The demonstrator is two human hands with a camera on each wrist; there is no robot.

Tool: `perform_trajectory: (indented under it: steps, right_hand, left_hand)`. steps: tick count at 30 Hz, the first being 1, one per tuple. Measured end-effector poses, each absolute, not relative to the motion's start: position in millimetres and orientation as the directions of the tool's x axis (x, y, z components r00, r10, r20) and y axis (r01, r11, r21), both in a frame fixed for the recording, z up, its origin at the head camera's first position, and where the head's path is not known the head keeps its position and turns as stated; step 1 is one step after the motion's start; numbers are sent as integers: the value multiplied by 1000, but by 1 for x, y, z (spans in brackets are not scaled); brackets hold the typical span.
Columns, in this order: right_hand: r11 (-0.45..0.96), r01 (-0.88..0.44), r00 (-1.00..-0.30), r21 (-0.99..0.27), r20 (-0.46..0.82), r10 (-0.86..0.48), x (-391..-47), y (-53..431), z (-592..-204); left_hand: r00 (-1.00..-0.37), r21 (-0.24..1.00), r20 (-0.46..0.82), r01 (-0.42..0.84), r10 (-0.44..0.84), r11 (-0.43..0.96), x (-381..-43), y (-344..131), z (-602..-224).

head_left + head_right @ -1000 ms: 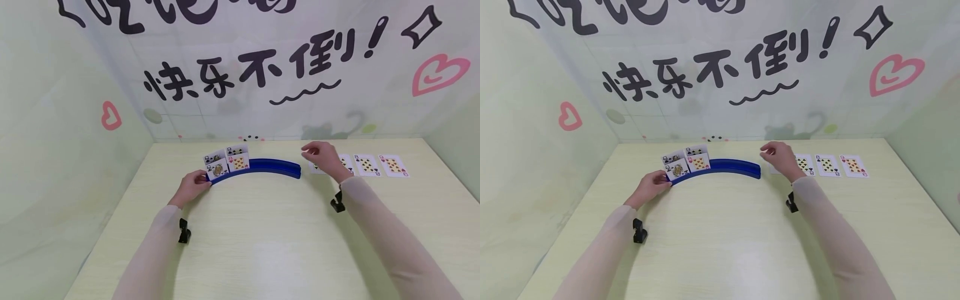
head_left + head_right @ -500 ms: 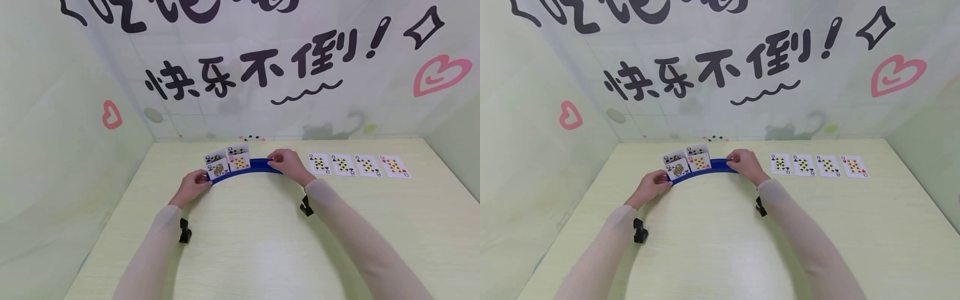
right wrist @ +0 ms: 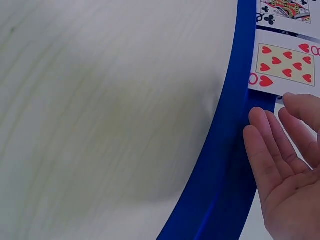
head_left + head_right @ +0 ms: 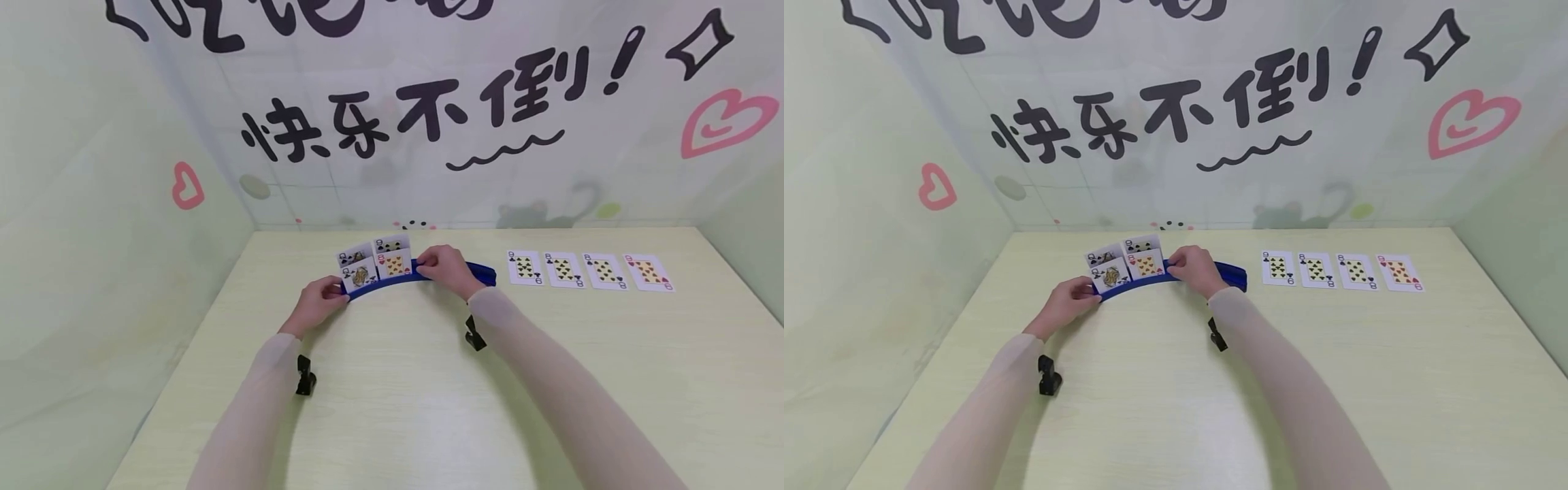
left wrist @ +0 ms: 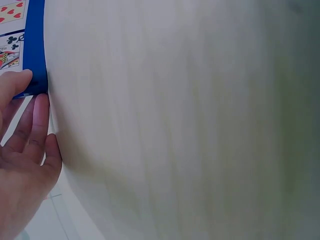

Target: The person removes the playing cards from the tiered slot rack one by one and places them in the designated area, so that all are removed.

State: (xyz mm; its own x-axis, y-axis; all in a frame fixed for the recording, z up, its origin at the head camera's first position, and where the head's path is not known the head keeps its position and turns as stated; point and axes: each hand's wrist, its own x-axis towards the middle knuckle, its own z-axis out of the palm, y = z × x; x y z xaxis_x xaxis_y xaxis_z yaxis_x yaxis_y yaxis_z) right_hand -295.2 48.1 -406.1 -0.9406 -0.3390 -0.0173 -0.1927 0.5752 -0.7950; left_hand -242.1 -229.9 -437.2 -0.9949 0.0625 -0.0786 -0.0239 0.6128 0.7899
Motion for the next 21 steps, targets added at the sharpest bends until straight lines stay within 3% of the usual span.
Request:
perform_trajectory:
  steps: [21]
  right_hand:
    - [602,-77,-950,-795,-124,-286,-300,28,-422]
  left_hand:
    - [-995,791,-80,-28,58,611,-244,-231,-441]
